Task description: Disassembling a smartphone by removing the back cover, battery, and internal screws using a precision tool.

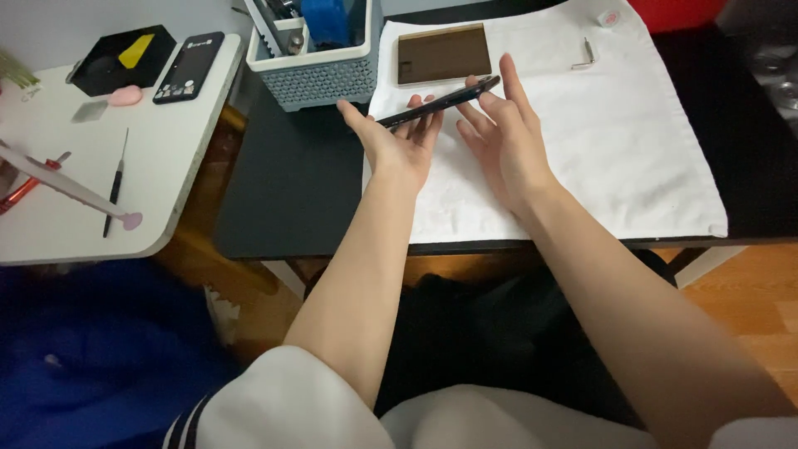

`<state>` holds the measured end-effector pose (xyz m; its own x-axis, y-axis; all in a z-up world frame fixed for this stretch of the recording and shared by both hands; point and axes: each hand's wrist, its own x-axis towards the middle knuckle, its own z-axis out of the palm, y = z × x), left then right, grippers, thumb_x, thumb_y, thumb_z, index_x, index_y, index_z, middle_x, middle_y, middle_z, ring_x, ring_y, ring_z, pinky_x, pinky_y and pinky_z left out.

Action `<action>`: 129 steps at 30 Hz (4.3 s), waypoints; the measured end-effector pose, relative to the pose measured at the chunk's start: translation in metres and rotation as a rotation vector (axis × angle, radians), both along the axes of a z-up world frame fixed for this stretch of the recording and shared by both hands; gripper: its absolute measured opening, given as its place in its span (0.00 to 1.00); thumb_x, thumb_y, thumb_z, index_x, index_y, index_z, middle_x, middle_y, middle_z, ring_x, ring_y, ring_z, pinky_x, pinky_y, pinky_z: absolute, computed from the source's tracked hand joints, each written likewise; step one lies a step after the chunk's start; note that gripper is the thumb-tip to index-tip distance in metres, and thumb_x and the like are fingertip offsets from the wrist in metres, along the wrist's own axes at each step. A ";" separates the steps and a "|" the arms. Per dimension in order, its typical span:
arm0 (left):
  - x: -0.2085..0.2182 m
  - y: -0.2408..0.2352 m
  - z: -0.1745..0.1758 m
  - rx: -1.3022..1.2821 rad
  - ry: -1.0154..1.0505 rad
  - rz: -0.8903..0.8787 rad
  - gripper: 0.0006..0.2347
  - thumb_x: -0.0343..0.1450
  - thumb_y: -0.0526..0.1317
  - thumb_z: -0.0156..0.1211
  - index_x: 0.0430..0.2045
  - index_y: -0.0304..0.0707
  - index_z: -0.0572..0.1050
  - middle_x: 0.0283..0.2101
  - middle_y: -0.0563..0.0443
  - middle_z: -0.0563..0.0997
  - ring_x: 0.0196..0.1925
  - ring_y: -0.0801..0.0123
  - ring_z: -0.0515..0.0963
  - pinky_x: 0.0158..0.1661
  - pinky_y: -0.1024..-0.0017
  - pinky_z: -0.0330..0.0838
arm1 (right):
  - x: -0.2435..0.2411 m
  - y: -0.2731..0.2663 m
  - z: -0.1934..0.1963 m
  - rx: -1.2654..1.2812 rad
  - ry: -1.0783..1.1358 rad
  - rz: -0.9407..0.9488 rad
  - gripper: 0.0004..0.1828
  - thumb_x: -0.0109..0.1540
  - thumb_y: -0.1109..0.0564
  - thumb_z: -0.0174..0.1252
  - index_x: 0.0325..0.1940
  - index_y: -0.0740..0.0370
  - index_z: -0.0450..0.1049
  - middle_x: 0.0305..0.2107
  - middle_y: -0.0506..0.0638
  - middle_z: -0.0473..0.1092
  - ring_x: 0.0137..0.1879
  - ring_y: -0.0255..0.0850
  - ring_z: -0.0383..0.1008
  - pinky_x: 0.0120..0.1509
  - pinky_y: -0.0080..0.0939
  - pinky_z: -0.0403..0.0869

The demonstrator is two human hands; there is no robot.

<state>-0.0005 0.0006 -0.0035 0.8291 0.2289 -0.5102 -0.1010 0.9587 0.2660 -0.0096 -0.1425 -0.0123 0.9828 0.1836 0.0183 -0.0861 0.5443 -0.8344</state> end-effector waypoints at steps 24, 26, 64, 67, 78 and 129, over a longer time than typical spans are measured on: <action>0.000 -0.001 -0.013 0.227 -0.116 -0.135 0.50 0.61 0.74 0.50 0.74 0.60 0.33 0.68 0.31 0.61 0.66 0.42 0.70 0.60 0.55 0.75 | 0.005 -0.001 0.004 0.192 0.142 0.129 0.21 0.57 0.44 0.53 0.52 0.52 0.72 0.49 0.48 0.69 0.67 0.58 0.72 0.66 0.53 0.78; 0.000 -0.002 -0.013 0.238 -0.107 -0.134 0.50 0.61 0.74 0.50 0.73 0.59 0.33 0.67 0.31 0.61 0.66 0.43 0.69 0.60 0.55 0.75 | 0.006 0.000 0.002 0.198 0.138 0.129 0.20 0.57 0.44 0.53 0.50 0.52 0.71 0.49 0.48 0.68 0.67 0.59 0.72 0.66 0.54 0.79; -0.008 -0.003 -0.003 0.188 -0.097 -0.127 0.47 0.64 0.72 0.48 0.74 0.60 0.34 0.67 0.31 0.62 0.62 0.42 0.73 0.57 0.52 0.79 | 0.017 -0.002 -0.012 0.194 0.144 0.084 0.15 0.62 0.47 0.44 0.49 0.52 0.69 0.49 0.48 0.64 0.58 0.56 0.76 0.62 0.45 0.83; -0.017 -0.007 0.008 0.177 -0.092 -0.103 0.47 0.63 0.72 0.48 0.74 0.61 0.33 0.68 0.31 0.61 0.63 0.41 0.72 0.57 0.51 0.78 | 0.014 -0.001 -0.008 0.165 0.141 0.091 0.15 0.63 0.47 0.43 0.50 0.51 0.68 0.51 0.49 0.64 0.59 0.55 0.76 0.63 0.45 0.83; -0.020 -0.005 0.034 0.456 0.059 0.011 0.53 0.55 0.73 0.52 0.73 0.60 0.33 0.67 0.29 0.56 0.61 0.39 0.72 0.61 0.50 0.75 | 0.006 -0.003 -0.001 0.081 0.114 0.045 0.20 0.66 0.39 0.42 0.57 0.48 0.65 0.50 0.52 0.60 0.58 0.53 0.74 0.67 0.46 0.79; -0.028 -0.009 0.050 0.703 -0.220 -0.347 0.44 0.65 0.37 0.58 0.75 0.59 0.36 0.75 0.31 0.50 0.75 0.33 0.53 0.51 0.36 0.61 | -0.007 -0.012 0.068 -0.634 -0.218 0.277 0.37 0.61 0.55 0.59 0.75 0.49 0.61 0.57 0.61 0.67 0.49 0.50 0.74 0.48 0.49 0.83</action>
<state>-0.0280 -0.0080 0.0467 0.9761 0.1472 -0.1598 0.0507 0.5610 0.8263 -0.0162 -0.1542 0.0561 0.8850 0.4653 0.0164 0.0541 -0.0678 -0.9962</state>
